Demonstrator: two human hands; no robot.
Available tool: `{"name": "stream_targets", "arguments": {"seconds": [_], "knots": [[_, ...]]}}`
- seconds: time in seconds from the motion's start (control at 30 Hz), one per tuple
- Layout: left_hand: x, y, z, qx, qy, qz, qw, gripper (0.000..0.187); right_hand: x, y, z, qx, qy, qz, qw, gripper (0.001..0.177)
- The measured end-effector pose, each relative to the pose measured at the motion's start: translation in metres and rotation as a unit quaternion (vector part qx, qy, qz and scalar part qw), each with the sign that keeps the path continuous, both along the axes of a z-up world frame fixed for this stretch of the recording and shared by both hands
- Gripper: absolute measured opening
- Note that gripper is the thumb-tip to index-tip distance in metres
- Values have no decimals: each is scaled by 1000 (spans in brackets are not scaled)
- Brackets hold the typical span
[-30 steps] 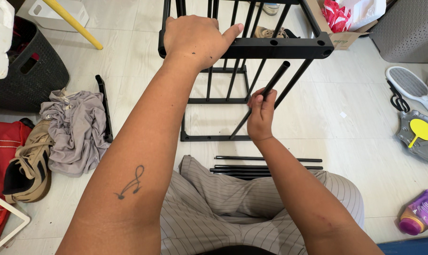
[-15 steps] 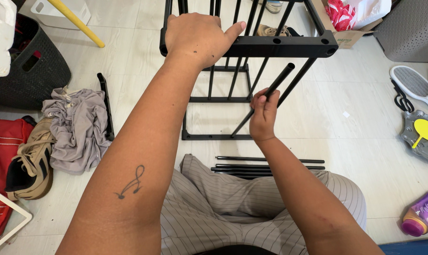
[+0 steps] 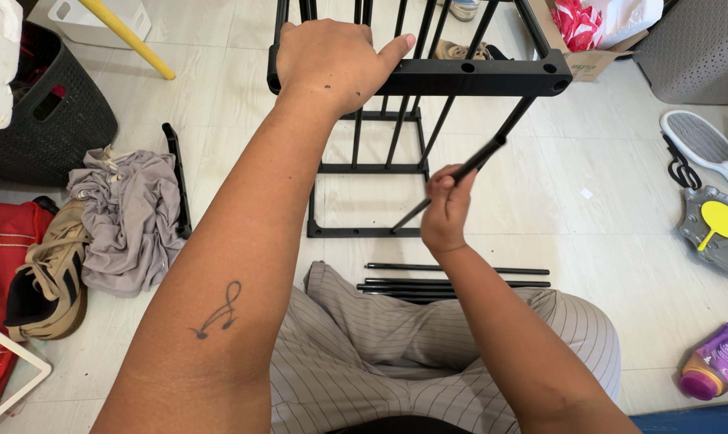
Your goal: The person assembles a black metal rack by inserting vertical and horizontal rods into a frame. They sit on the floor, pick up rods from a nearby table, and fit them into the rack structure, gradually building the frame.
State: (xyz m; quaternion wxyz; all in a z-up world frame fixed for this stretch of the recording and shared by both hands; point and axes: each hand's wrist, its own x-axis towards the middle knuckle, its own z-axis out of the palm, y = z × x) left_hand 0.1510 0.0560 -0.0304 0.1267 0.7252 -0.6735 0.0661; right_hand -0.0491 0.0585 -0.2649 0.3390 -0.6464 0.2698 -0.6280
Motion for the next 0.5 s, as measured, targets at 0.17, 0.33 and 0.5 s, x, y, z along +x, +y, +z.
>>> {"name": "stream_targets", "arguments": {"seconds": [0.17, 0.33, 0.5], "knots": [[0, -2, -1, 7, -2, 4, 1000, 73, -10, -2, -7, 2, -32, 9, 999, 21], [2, -5, -4, -13, -4, -4, 1000, 72, -9, -13, -1, 34, -12, 10, 999, 20], [-1, -6, 5, -9, 2, -11, 1000, 73, 1, -23, 11, 51, 101, -31, 993, 20]]}}
